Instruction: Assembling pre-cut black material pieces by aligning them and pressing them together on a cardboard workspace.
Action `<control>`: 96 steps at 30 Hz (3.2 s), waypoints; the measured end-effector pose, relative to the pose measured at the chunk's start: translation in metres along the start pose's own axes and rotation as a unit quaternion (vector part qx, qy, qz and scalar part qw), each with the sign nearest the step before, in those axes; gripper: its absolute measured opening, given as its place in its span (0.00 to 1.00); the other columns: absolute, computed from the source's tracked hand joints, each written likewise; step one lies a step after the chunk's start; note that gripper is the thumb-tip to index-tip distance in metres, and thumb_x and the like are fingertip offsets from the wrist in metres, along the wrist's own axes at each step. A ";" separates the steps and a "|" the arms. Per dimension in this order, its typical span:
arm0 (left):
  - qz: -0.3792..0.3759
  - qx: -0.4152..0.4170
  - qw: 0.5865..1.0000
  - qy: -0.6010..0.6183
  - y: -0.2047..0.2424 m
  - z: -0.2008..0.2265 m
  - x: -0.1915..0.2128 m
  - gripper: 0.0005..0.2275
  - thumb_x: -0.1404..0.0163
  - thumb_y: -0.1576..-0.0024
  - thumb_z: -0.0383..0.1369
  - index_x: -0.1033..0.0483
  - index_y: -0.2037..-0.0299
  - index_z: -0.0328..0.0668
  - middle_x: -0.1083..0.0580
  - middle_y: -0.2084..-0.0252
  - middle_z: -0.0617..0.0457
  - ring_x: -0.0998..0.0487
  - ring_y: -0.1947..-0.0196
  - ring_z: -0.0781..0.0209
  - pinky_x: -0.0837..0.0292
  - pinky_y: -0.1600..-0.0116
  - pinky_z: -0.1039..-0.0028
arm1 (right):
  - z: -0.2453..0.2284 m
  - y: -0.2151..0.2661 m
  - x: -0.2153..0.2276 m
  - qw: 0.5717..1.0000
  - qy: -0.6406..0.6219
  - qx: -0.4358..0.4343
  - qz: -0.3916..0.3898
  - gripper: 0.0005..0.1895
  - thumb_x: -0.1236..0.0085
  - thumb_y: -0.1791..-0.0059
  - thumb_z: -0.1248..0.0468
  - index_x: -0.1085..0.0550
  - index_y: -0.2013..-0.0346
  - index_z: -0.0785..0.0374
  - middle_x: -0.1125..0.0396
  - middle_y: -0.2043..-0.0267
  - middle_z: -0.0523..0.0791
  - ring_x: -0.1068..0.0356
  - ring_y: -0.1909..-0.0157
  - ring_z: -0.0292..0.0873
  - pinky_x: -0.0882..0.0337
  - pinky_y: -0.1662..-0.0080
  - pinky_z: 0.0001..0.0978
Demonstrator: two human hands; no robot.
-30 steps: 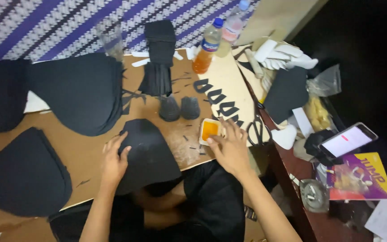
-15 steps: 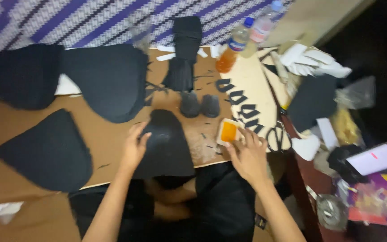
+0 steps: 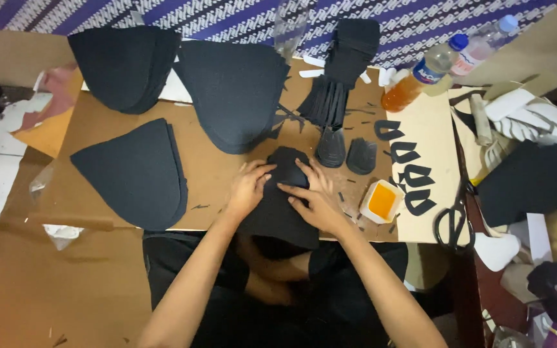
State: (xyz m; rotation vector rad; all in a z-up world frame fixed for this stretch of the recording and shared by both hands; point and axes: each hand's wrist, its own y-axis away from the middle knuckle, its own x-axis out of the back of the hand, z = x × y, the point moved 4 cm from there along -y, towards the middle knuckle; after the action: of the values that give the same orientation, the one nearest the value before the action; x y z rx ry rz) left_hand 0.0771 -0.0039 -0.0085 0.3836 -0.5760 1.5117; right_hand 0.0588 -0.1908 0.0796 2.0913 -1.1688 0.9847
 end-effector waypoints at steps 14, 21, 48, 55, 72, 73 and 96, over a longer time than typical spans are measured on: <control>-0.023 -0.001 1.000 -0.011 0.001 0.013 0.009 0.12 0.52 0.35 0.33 0.20 0.46 0.59 0.24 0.46 0.50 0.26 0.43 0.47 0.29 0.39 0.59 | 0.008 0.000 -0.014 0.997 0.065 0.033 -0.026 0.17 0.50 0.48 0.54 0.22 0.46 0.33 0.58 0.21 0.43 0.69 0.20 0.58 0.58 0.31 0.57; -0.026 0.008 1.000 -0.010 0.000 0.015 0.010 0.12 0.53 0.35 0.33 0.20 0.46 0.62 0.25 0.45 0.53 0.24 0.44 0.47 0.27 0.40 0.59 | -0.009 0.028 -0.010 0.982 0.130 0.129 -0.040 0.20 0.52 0.49 0.58 0.23 0.44 0.37 0.55 0.22 0.47 0.67 0.21 0.62 0.55 0.34 0.61; -0.031 0.004 0.999 0.007 0.001 0.012 0.009 0.13 0.54 0.34 0.33 0.20 0.44 0.63 0.25 0.44 0.52 0.23 0.45 0.46 0.27 0.40 0.57 | -0.004 0.017 -0.009 0.929 0.322 0.161 0.090 0.27 0.51 0.56 0.62 0.24 0.43 0.41 0.50 0.24 0.49 0.56 0.24 0.63 0.45 0.39 0.61; -0.023 -0.004 0.999 0.028 0.001 0.012 0.006 0.12 0.53 0.35 0.31 0.20 0.46 0.56 0.24 0.46 0.47 0.24 0.45 0.40 0.26 0.41 0.53 | -0.016 0.038 -0.014 0.901 0.378 0.207 0.056 0.26 0.49 0.56 0.61 0.25 0.43 0.42 0.49 0.25 0.48 0.54 0.24 0.62 0.46 0.37 0.61; -0.021 -0.018 1.000 0.000 0.000 0.013 0.009 0.13 0.53 0.35 0.32 0.19 0.45 0.59 0.24 0.47 0.50 0.24 0.45 0.45 0.28 0.40 0.58 | -0.006 0.030 -0.014 0.898 0.390 0.186 0.083 0.24 0.50 0.52 0.63 0.27 0.43 0.37 0.49 0.26 0.47 0.52 0.26 0.61 0.42 0.42 0.60; -0.021 -0.018 1.000 -0.001 0.000 0.011 0.007 0.13 0.53 0.35 0.32 0.19 0.45 0.59 0.24 0.47 0.50 0.24 0.45 0.45 0.28 0.40 0.58 | -0.003 0.026 -0.018 0.898 0.389 0.186 0.084 0.24 0.50 0.52 0.63 0.27 0.43 0.37 0.49 0.26 0.47 0.52 0.26 0.61 0.42 0.42 0.60; 0.071 0.114 0.985 0.113 0.037 0.016 0.012 0.11 0.47 0.39 0.30 0.17 0.48 0.54 0.23 0.47 0.48 0.21 0.58 0.49 0.24 0.51 0.62 | 0.054 0.078 0.091 0.922 0.133 -0.086 0.352 0.17 0.48 0.53 0.65 0.27 0.49 0.59 0.33 0.57 0.48 0.32 0.49 0.54 0.39 0.46 0.48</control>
State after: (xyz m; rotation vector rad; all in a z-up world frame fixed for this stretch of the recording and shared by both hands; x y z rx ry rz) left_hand 0.0384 -0.0020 0.0067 0.3458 -0.2566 1.7378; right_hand 0.0410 -0.3108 0.1292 1.3398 -1.8254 1.3625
